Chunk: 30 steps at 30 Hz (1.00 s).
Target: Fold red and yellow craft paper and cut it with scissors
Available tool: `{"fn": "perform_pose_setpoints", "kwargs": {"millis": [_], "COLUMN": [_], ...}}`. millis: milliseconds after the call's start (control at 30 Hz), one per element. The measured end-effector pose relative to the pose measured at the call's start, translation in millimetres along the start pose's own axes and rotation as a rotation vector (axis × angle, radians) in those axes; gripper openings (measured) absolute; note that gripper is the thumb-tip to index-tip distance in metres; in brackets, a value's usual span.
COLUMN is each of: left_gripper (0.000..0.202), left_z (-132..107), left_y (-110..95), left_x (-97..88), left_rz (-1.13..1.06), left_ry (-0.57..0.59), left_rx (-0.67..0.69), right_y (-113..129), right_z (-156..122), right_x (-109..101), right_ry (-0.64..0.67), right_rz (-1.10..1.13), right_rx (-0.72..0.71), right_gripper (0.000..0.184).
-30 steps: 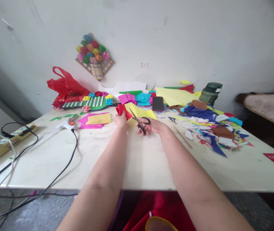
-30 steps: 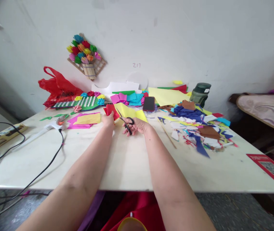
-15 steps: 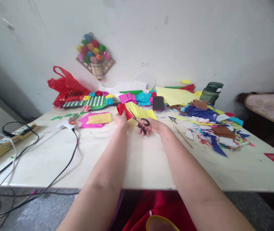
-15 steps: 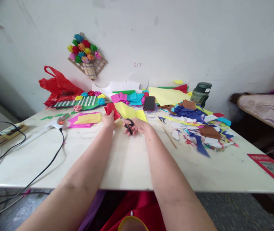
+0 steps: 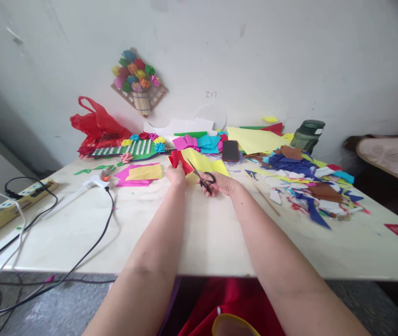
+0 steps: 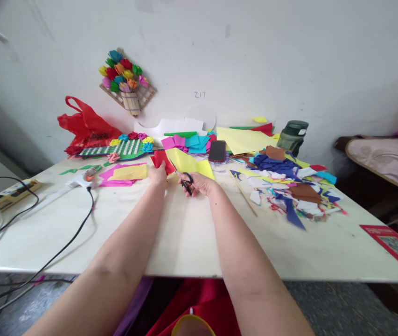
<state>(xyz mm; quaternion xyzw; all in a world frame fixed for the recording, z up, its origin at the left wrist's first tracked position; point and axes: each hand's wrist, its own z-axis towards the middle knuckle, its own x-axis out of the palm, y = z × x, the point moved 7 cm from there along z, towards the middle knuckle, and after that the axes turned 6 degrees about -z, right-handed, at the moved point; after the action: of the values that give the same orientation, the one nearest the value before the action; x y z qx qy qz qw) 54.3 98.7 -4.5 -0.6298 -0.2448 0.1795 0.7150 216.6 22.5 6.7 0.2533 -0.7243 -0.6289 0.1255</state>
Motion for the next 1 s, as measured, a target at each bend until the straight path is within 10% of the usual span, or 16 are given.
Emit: {"fn": "perform_pose_setpoints", "kwargs": {"millis": [1000], "left_gripper": [0.026], "left_z": [-1.3], "left_y": [-2.6], "left_x": [-4.2], "left_rz": [0.001], "left_ry": [-0.022], "left_rx": [-0.022], "right_y": [3.2], "right_z": [-0.6], "right_x": [1.5], "right_ry": [-0.027], "right_rz": [0.002], "right_rx": [-0.016], "right_gripper": [0.041]}}
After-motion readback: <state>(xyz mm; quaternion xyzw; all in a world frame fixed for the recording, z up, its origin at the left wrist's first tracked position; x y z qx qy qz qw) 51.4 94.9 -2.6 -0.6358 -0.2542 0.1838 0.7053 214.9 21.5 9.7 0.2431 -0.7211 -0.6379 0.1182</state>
